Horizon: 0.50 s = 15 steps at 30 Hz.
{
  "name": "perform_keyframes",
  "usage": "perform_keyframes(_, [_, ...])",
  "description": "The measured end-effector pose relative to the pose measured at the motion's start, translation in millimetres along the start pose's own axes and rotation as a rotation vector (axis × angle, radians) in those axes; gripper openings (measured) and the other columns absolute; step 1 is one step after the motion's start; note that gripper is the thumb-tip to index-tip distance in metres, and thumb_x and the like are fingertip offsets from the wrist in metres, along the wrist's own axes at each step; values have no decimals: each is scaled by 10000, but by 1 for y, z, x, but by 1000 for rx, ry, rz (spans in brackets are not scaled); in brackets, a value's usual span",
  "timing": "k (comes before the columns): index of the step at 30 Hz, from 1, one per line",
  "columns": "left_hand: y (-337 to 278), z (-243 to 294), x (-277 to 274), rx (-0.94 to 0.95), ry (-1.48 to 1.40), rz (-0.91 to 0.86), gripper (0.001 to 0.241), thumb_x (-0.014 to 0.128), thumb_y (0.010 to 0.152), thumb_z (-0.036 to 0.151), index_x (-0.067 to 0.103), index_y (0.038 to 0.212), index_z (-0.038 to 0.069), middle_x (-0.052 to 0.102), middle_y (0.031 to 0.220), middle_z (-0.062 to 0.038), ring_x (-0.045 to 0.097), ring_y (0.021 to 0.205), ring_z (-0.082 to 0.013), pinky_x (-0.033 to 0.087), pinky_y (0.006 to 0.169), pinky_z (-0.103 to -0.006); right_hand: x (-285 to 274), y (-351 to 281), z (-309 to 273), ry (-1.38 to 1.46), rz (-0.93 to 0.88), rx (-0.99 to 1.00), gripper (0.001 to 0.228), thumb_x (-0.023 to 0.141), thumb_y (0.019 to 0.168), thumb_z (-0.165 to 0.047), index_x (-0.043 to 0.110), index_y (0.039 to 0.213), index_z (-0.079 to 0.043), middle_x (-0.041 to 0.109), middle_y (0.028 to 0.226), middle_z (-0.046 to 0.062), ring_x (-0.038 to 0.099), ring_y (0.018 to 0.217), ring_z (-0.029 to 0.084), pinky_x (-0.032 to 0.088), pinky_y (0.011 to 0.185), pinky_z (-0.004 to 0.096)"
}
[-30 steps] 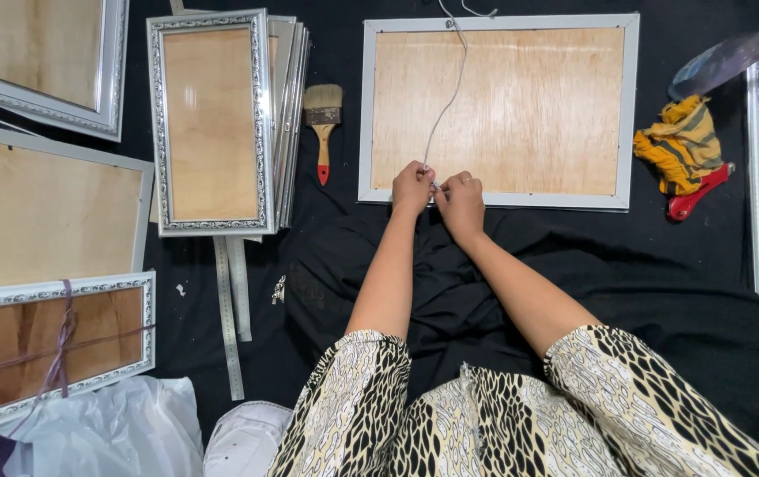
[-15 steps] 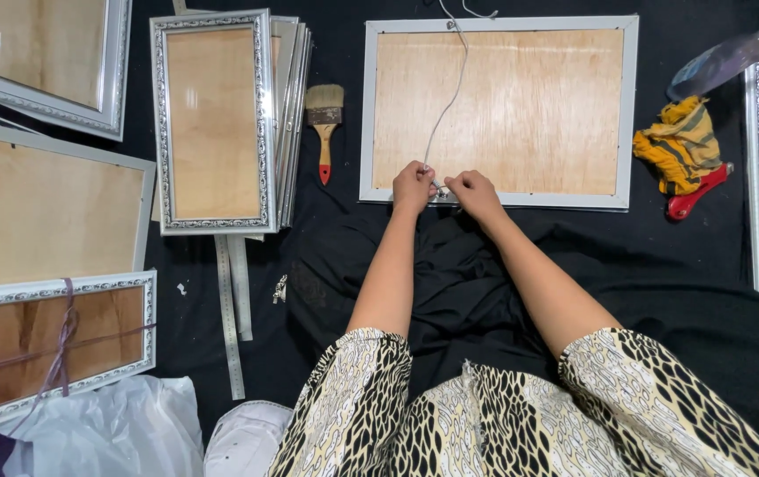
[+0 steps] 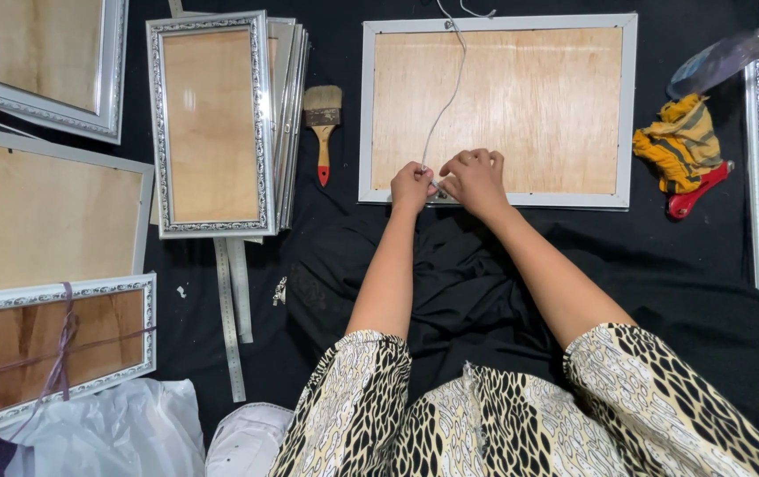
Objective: Assembling a picture frame by cleaning the glass, inserting backing materials, and tying a hanging wire.
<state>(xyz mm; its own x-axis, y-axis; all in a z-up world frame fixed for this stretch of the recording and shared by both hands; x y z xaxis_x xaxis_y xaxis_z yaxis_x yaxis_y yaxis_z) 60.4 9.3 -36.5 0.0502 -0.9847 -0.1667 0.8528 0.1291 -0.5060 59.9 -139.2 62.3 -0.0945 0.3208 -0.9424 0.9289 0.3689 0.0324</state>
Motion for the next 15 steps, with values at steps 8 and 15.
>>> perform_keyframes(8, [4,-4,-1,-1,32,-6,141,669,959,102,702,1063,13,737,843,-154,765,647,-224,666,645,-273,56,-6,16,-48,-31,75,126,784,887,-243,701,981,-227,665,944,-24,593,1106,246,308,1037,512])
perform_keyframes(15, [5,-1,-2,22,203,14,101,695,949,183,741,1004,111,725,726,-49,749,591,-175,625,641,-290,25,-5,0,0,23,107,146,799,916,-220,670,966,-172,604,880,1,611,998,242,397,933,413])
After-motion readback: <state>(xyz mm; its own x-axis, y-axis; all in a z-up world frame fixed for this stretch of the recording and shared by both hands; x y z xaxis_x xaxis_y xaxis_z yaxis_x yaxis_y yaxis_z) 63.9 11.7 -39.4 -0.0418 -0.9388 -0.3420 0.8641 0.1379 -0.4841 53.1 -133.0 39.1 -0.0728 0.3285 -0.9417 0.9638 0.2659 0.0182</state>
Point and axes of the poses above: each hand's wrist, its own y-axis towards the middle knuckle, its own x-axis out of the palm, z = x × y, the point moved 7 cm from there along y, towards the middle knuckle
